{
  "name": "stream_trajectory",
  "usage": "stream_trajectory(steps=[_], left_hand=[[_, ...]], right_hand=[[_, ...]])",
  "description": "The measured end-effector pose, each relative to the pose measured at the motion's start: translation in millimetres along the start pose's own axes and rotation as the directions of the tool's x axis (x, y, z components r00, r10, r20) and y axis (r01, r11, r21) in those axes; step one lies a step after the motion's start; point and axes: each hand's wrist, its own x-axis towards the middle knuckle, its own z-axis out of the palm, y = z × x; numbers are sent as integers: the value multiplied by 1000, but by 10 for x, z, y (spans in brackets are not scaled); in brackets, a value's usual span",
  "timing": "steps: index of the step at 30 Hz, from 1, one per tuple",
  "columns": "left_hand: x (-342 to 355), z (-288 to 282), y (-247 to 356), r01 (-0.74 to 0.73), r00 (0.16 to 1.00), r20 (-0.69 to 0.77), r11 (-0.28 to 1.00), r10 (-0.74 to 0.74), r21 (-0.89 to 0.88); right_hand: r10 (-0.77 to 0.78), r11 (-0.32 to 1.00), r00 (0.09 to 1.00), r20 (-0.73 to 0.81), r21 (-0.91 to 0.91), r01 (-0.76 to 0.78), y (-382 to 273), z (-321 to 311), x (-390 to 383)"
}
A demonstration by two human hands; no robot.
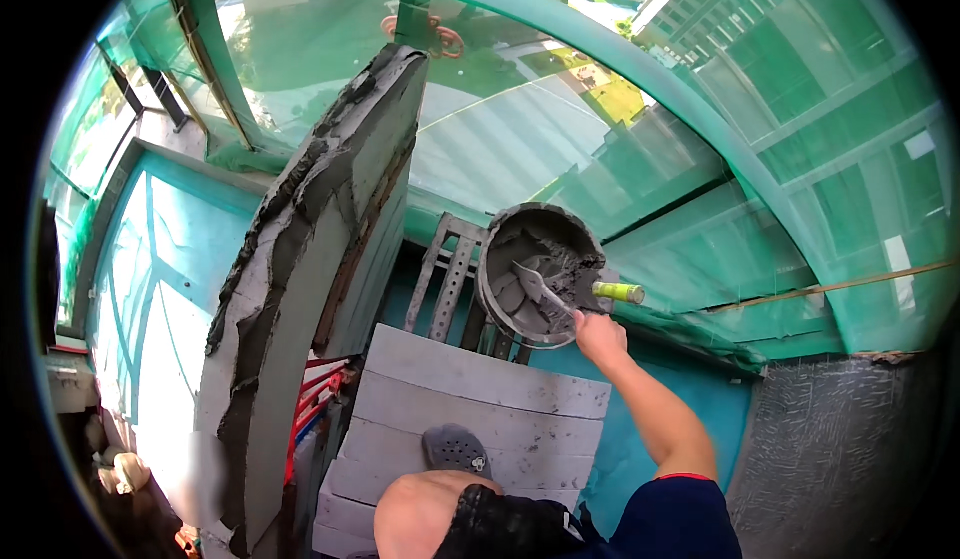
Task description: The person applies mortar to the top of a low concrete block wall using two different sized trowels, picking up mortar from a bucket on a metal scaffold and spreading it along the wall edge.
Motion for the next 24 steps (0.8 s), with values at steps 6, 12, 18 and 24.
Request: stream_trajectory(steps=[6,12,18,24], left_hand=[[-36,36,-9,40,999,-2,999,-40,-25],[40,11,-68,-2,995,-99,1000,4,16],[-94,6,-11,-7,991,-134,993,22,115],[-344,380,-18,-81,975,-207,997,75,-18]], right_hand=[[-74,997,992,98,35,71,0,-117,-17],[-59,884,894,445,439,-160,-78,-95,-174],[-162,372,753,638,746,-553,266,377,-374],[-443,525,875,193,847,79,-827,-1046,-688]])
